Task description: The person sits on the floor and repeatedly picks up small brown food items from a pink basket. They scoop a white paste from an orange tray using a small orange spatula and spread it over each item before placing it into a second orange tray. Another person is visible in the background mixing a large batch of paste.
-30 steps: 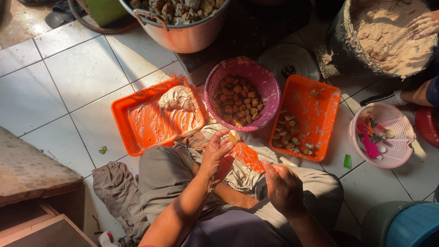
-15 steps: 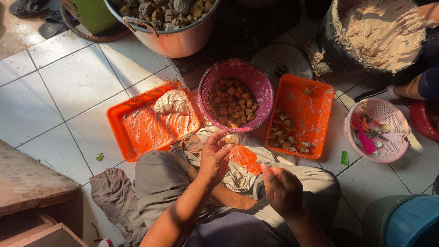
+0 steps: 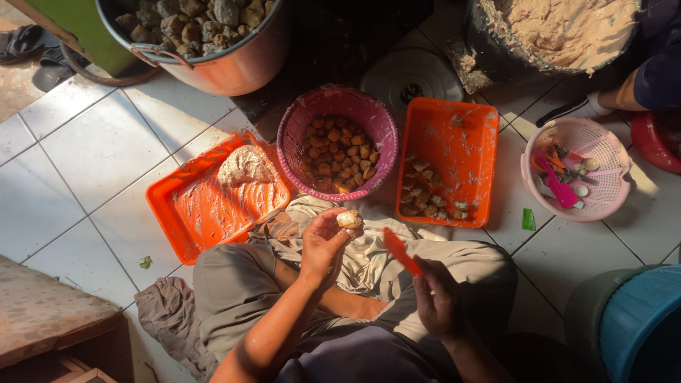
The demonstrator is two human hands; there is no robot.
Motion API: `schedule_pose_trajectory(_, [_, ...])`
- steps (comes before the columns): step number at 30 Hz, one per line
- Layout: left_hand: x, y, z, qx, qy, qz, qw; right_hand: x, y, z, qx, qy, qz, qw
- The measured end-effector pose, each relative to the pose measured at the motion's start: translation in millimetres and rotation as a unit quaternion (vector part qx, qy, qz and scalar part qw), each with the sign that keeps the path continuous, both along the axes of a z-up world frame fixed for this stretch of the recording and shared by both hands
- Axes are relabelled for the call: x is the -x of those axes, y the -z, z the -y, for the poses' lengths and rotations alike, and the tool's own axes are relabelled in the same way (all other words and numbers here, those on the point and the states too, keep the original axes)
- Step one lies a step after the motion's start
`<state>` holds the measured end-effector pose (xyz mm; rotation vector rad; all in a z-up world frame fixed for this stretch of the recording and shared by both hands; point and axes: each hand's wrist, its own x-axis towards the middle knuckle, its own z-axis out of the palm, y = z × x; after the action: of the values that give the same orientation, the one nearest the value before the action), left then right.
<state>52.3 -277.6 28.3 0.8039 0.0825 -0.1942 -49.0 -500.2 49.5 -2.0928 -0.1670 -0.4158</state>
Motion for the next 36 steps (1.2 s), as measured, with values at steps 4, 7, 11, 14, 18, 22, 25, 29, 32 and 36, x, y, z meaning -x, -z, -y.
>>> schedule_pose_trajectory(4, [-12,23,19,-0.087,0.060,0.028,0.994,-24,35,57,-0.432,0.146,-0.013,0.890])
schedule_pose_trajectory(7, [-29,50,59,-0.144,0.134,0.031,0.980,-59,51,101,-0.548,0.269,0.078,0.788])
schedule_pose_trajectory(11, [-53,88,121,-0.161,0.179,0.019,0.970,-72,70,108,-0.553,0.336,0.083,0.758])
schedule_pose_trajectory(14, [-68,109,159,-0.427,0.158,0.131,0.881,-69,82,109,-0.547,0.353,0.081,0.755])
schedule_pose_trajectory(18, [-91,134,209,-0.564,0.106,0.215,0.790,-70,99,119,-0.550,0.341,0.099,0.756])
schedule_pose_trajectory(22, [-116,160,247,-0.587,0.106,0.275,0.754,-73,112,123,-0.551,0.335,0.088,0.759])
schedule_pose_trajectory(25, [-134,174,273,-0.626,0.201,0.230,0.718,-74,118,124,-0.547,0.355,0.079,0.755])
schedule_pose_trajectory(29, [-149,183,301,-0.707,0.272,0.303,0.578,-75,125,127,-0.549,0.376,0.075,0.743])
schedule_pose_trajectory(32, [-150,188,312,-0.709,0.289,0.361,0.532,-76,132,129,-0.537,0.371,0.080,0.753])
schedule_pose_trajectory(36, [-149,189,321,-0.733,0.336,0.388,0.447,-81,140,127,-0.525,0.361,0.092,0.765])
